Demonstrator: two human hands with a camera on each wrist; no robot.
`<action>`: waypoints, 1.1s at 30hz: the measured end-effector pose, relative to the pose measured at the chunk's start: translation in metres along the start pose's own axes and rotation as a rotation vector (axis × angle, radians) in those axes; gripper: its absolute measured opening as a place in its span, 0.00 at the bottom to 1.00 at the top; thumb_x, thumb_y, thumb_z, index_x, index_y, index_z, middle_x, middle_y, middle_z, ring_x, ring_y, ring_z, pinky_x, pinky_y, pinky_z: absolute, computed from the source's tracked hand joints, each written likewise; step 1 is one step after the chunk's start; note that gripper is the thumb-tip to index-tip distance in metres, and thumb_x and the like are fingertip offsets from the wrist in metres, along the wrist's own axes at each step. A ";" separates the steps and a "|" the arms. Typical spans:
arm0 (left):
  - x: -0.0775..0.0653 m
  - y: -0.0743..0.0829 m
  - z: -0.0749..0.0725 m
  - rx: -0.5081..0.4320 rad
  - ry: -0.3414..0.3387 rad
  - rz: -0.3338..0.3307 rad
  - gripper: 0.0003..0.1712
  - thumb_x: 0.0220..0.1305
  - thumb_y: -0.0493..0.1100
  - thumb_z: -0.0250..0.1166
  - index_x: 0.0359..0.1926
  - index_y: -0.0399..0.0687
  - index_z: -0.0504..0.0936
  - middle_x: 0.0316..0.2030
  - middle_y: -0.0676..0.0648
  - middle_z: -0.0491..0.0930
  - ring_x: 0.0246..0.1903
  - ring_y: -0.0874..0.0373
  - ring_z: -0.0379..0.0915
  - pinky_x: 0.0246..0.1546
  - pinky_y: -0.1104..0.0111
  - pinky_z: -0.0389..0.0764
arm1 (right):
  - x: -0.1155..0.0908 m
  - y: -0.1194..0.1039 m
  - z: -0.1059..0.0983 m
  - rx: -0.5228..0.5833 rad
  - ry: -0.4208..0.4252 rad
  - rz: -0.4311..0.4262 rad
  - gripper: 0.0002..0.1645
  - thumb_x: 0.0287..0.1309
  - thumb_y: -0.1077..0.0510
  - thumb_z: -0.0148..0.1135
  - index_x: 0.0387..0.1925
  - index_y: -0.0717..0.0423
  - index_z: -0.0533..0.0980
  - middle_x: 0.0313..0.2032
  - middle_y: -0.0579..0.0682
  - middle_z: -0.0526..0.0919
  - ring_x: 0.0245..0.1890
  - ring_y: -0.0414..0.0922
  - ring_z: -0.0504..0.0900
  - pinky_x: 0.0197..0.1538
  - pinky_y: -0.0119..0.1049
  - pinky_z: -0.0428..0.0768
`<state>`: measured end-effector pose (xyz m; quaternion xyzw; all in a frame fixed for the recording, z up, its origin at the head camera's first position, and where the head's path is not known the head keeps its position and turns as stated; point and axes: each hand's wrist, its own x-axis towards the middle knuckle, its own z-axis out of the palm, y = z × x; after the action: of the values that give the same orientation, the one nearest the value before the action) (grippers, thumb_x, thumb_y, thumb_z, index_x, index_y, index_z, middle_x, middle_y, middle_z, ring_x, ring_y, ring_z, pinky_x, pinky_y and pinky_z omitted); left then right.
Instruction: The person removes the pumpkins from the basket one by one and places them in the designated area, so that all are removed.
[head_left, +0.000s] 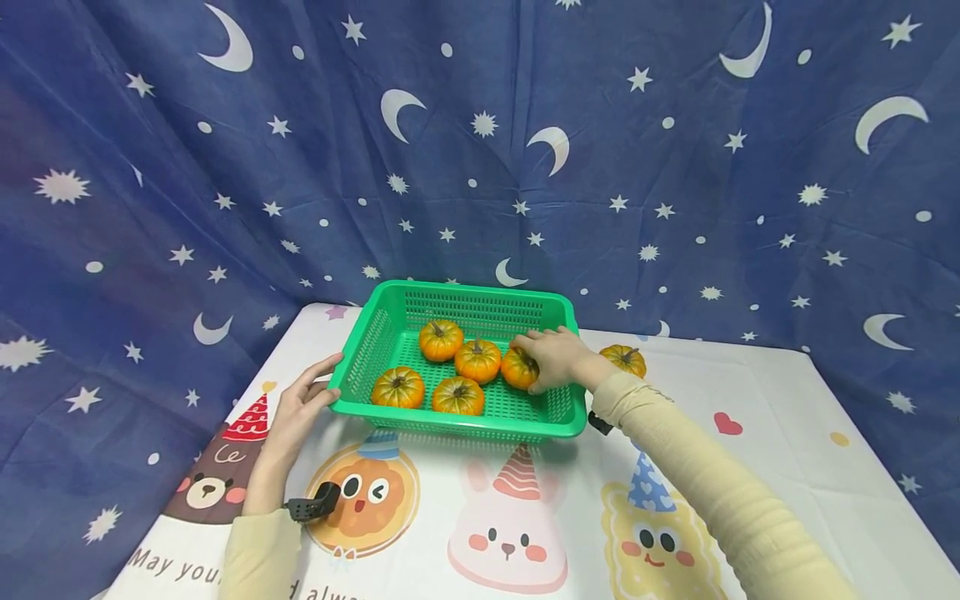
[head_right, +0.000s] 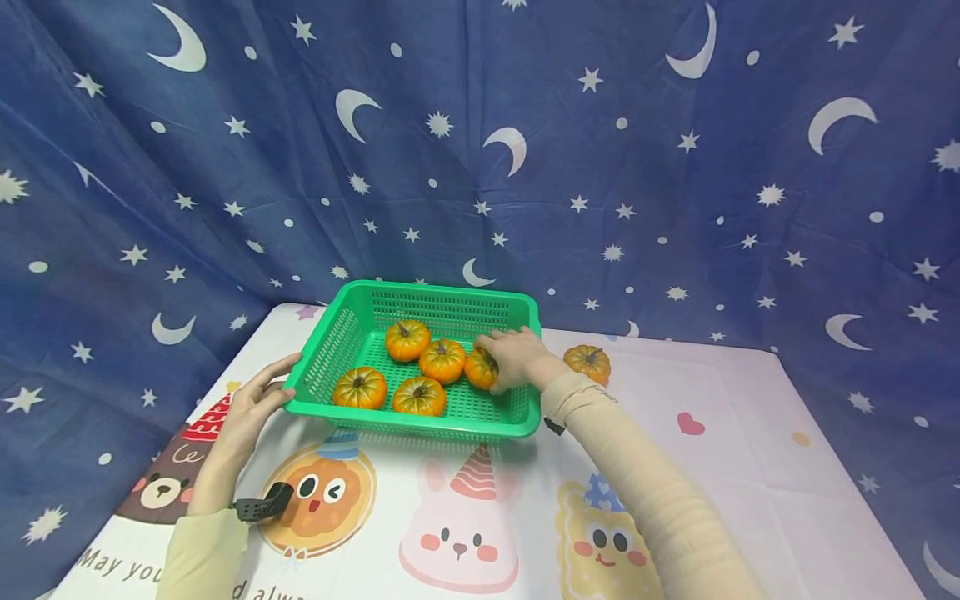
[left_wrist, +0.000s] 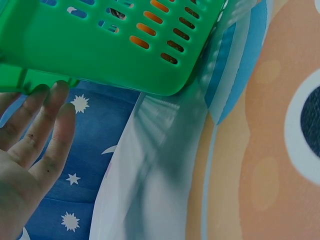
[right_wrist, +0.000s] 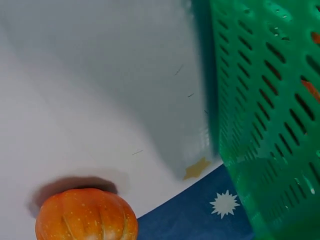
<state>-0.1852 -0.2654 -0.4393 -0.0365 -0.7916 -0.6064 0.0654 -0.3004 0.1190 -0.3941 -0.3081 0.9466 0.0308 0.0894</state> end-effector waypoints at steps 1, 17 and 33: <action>0.000 0.000 0.000 0.001 -0.002 0.001 0.30 0.66 0.35 0.54 0.69 0.42 0.65 0.53 0.63 0.69 0.44 0.77 0.74 0.43 0.79 0.72 | -0.001 0.000 0.000 0.015 0.003 -0.003 0.47 0.41 0.44 0.74 0.65 0.43 0.66 0.63 0.54 0.72 0.61 0.59 0.72 0.64 0.59 0.64; 0.000 -0.001 0.001 0.022 0.009 0.003 0.29 0.66 0.35 0.54 0.69 0.44 0.65 0.52 0.63 0.68 0.43 0.77 0.74 0.42 0.79 0.72 | -0.016 -0.010 -0.011 0.204 0.087 -0.052 0.48 0.42 0.48 0.75 0.66 0.47 0.65 0.60 0.52 0.72 0.57 0.55 0.73 0.59 0.51 0.73; 0.001 0.000 0.001 0.028 0.011 0.012 0.29 0.66 0.35 0.53 0.69 0.43 0.65 0.52 0.62 0.68 0.42 0.78 0.75 0.43 0.80 0.72 | -0.035 -0.008 -0.017 0.341 0.245 -0.056 0.49 0.41 0.48 0.75 0.67 0.47 0.65 0.60 0.51 0.72 0.57 0.52 0.71 0.58 0.49 0.73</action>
<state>-0.1859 -0.2648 -0.4398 -0.0370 -0.7994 -0.5951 0.0737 -0.2710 0.1307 -0.3708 -0.3164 0.9329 -0.1700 0.0255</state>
